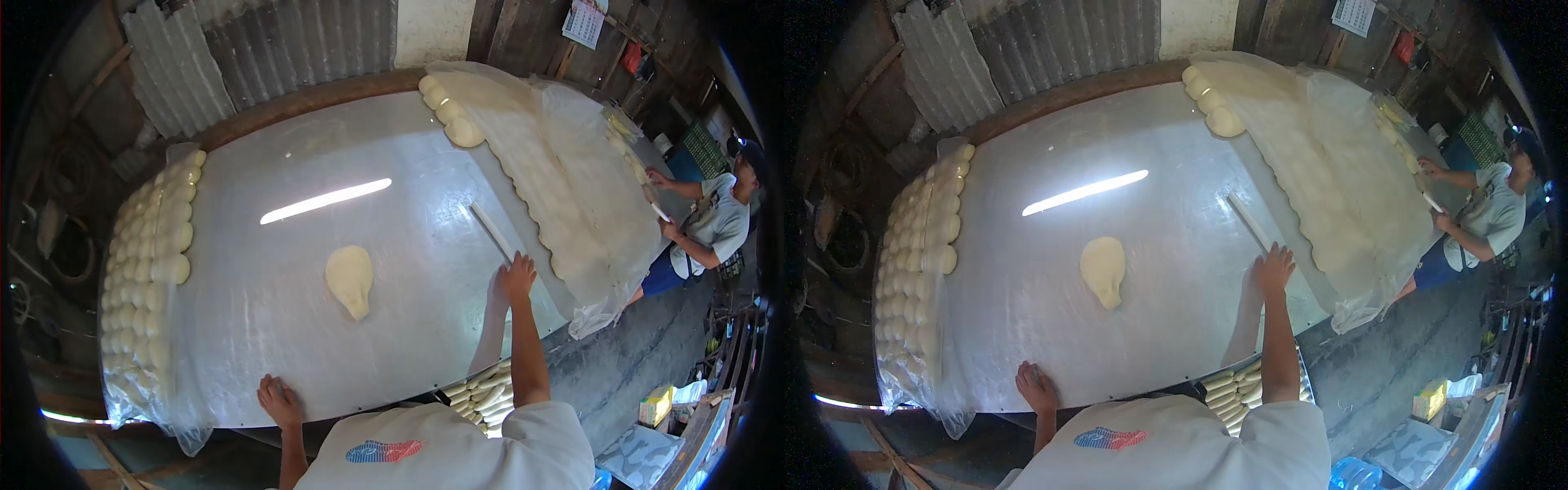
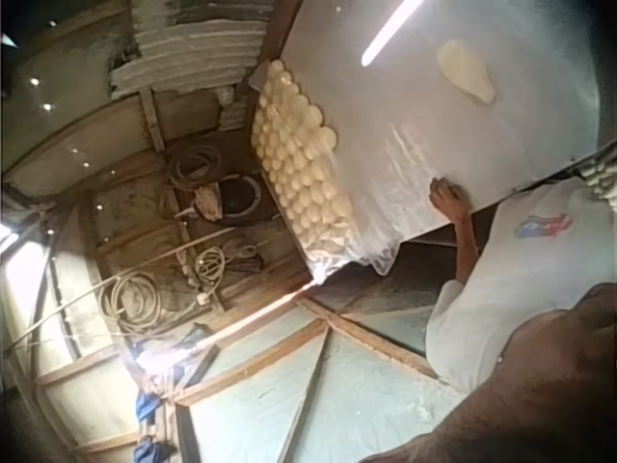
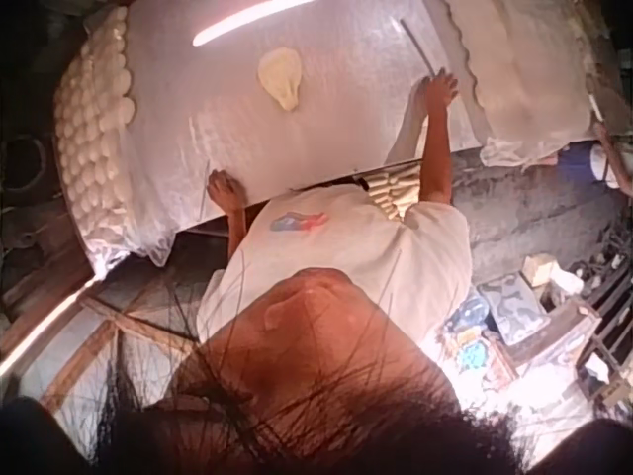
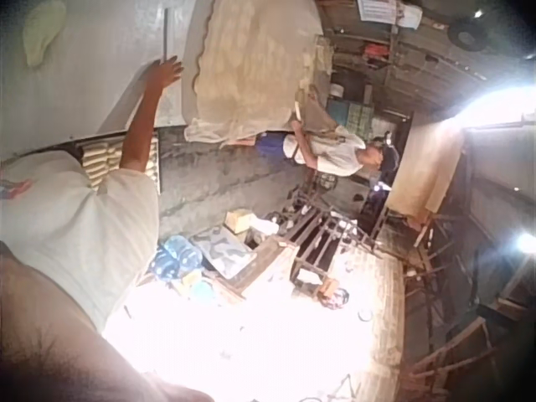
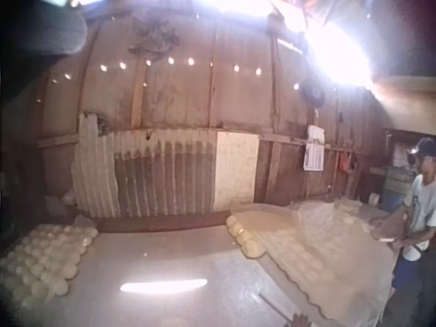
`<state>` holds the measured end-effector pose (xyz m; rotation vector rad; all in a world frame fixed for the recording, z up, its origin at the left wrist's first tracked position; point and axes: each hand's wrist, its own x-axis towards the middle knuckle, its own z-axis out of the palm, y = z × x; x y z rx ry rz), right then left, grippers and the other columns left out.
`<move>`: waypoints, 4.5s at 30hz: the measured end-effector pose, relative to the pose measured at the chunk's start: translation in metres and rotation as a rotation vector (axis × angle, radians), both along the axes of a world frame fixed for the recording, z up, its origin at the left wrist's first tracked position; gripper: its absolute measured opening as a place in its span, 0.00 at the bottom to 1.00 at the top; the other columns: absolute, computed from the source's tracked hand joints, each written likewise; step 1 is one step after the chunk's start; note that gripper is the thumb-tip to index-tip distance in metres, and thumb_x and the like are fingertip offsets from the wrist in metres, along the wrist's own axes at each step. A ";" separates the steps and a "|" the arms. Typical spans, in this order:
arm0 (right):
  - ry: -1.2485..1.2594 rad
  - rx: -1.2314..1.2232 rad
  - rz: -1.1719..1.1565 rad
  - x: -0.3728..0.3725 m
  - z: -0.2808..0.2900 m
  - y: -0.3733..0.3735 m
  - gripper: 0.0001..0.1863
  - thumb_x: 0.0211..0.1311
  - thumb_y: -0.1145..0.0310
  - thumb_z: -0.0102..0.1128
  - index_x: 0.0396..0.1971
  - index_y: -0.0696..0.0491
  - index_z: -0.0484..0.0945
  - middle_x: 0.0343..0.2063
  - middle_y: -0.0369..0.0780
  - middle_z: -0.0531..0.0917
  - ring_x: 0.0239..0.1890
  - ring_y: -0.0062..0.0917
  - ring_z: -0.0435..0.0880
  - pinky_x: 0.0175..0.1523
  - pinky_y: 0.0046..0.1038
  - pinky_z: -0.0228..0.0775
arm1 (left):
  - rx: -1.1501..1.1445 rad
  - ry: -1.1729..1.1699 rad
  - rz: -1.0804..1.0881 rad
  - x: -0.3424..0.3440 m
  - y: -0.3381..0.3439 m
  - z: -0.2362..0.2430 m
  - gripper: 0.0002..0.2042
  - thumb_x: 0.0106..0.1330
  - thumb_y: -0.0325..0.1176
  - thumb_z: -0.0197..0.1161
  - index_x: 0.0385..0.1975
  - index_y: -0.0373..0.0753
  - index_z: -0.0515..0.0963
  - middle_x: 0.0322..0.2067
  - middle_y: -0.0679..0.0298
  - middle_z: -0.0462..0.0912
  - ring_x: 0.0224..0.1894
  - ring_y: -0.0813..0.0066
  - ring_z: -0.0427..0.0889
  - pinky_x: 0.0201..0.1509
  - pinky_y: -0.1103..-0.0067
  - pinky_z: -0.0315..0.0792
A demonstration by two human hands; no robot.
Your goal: The person rolls pieces of dough into long cylinder shapes on a table using a rolling pin and their hands. They then place the rolled dough pieces onto a large metal tray.
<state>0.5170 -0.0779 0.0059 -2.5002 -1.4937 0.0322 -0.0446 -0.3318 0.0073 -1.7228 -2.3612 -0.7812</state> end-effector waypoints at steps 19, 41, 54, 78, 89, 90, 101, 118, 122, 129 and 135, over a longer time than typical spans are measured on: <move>-0.040 0.012 0.026 -0.007 0.002 0.010 0.21 0.62 0.62 0.50 0.54 0.52 0.68 0.50 0.55 0.71 0.58 0.49 0.67 0.60 0.49 0.58 | 0.019 -0.050 0.048 0.006 0.004 0.006 0.12 0.59 0.28 0.55 0.42 0.35 0.73 0.52 0.53 0.73 0.57 0.51 0.68 0.63 0.58 0.58; 0.058 0.167 0.817 -0.144 0.086 0.005 0.17 0.61 0.69 0.54 0.50 0.58 0.70 0.46 0.47 0.78 0.52 0.40 0.75 0.60 0.40 0.65 | 0.245 -0.357 -0.167 0.039 0.128 0.055 0.22 0.61 0.28 0.60 0.55 0.30 0.66 0.58 0.44 0.66 0.61 0.47 0.63 0.65 0.60 0.56; -0.080 0.123 1.099 -0.257 0.028 0.061 0.41 0.61 0.39 0.43 0.66 0.54 0.57 0.60 0.51 0.67 0.66 0.42 0.61 0.69 0.55 0.39 | -0.238 0.046 -0.362 0.069 0.256 0.008 0.26 0.70 0.48 0.43 0.59 0.36 0.67 0.65 0.51 0.60 0.69 0.53 0.53 0.67 0.42 0.32; 0.075 0.251 0.968 -0.296 0.008 0.239 0.46 0.61 0.33 0.37 0.67 0.56 0.53 0.64 0.51 0.61 0.68 0.47 0.54 0.66 0.61 0.36 | -0.291 0.204 -0.292 0.050 0.430 0.008 0.35 0.66 0.60 0.43 0.64 0.38 0.61 0.68 0.50 0.52 0.72 0.55 0.47 0.63 0.36 0.28; -0.109 0.348 1.341 -0.297 0.011 0.292 0.36 0.58 0.38 0.48 0.57 0.51 0.69 0.47 0.45 0.76 0.62 0.38 0.64 0.68 0.55 0.41 | -0.146 0.177 -0.130 0.022 0.520 -0.011 0.33 0.69 0.60 0.39 0.62 0.40 0.65 0.67 0.48 0.55 0.71 0.56 0.48 0.65 0.38 0.32; -0.116 0.340 1.332 -0.290 0.011 0.291 0.36 0.58 0.38 0.48 0.57 0.51 0.69 0.47 0.45 0.76 0.62 0.38 0.64 0.68 0.55 0.41 | -0.180 0.115 -0.165 0.029 0.517 -0.004 0.32 0.69 0.60 0.39 0.62 0.40 0.65 0.67 0.49 0.55 0.71 0.56 0.48 0.65 0.39 0.32; 0.002 0.181 1.483 -0.270 0.031 0.180 0.29 0.55 0.47 0.60 0.45 0.56 0.73 0.49 0.47 0.75 0.58 0.40 0.71 0.68 0.48 0.52 | -0.369 0.066 -0.406 0.041 0.371 0.039 0.32 0.70 0.58 0.39 0.60 0.36 0.67 0.62 0.50 0.66 0.69 0.55 0.57 0.62 0.35 0.25; 0.162 0.051 0.970 -0.265 0.012 0.063 0.47 0.61 0.35 0.43 0.64 0.64 0.55 0.57 0.63 0.65 0.62 0.54 0.63 0.66 0.53 0.49 | -0.716 0.065 -0.339 0.095 0.288 0.042 0.41 0.68 0.63 0.37 0.68 0.31 0.49 0.67 0.41 0.52 0.71 0.51 0.49 0.63 0.36 0.24; 0.222 0.044 0.919 -0.298 0.040 0.127 0.46 0.64 0.39 0.38 0.69 0.60 0.42 0.65 0.60 0.53 0.70 0.51 0.48 0.70 0.54 0.35 | -0.336 0.020 -0.226 0.087 0.340 0.040 0.42 0.65 0.63 0.42 0.67 0.30 0.51 0.65 0.35 0.53 0.70 0.46 0.50 0.62 0.36 0.23; 0.026 -0.135 0.969 -0.302 -0.006 0.080 0.44 0.66 0.39 0.35 0.70 0.57 0.40 0.68 0.60 0.41 0.72 0.52 0.35 0.69 0.59 0.26 | -0.411 -0.045 -0.173 0.101 0.282 0.000 0.44 0.63 0.64 0.45 0.68 0.33 0.49 0.67 0.34 0.46 0.72 0.46 0.40 0.61 0.36 0.22; 0.214 -0.169 0.927 -0.294 0.012 0.043 0.47 0.64 0.34 0.34 0.69 0.58 0.42 0.67 0.62 0.45 0.71 0.54 0.38 0.68 0.61 0.24 | -0.523 0.052 -0.183 0.102 0.267 0.023 0.44 0.64 0.62 0.45 0.69 0.34 0.44 0.68 0.36 0.42 0.72 0.45 0.40 0.62 0.36 0.23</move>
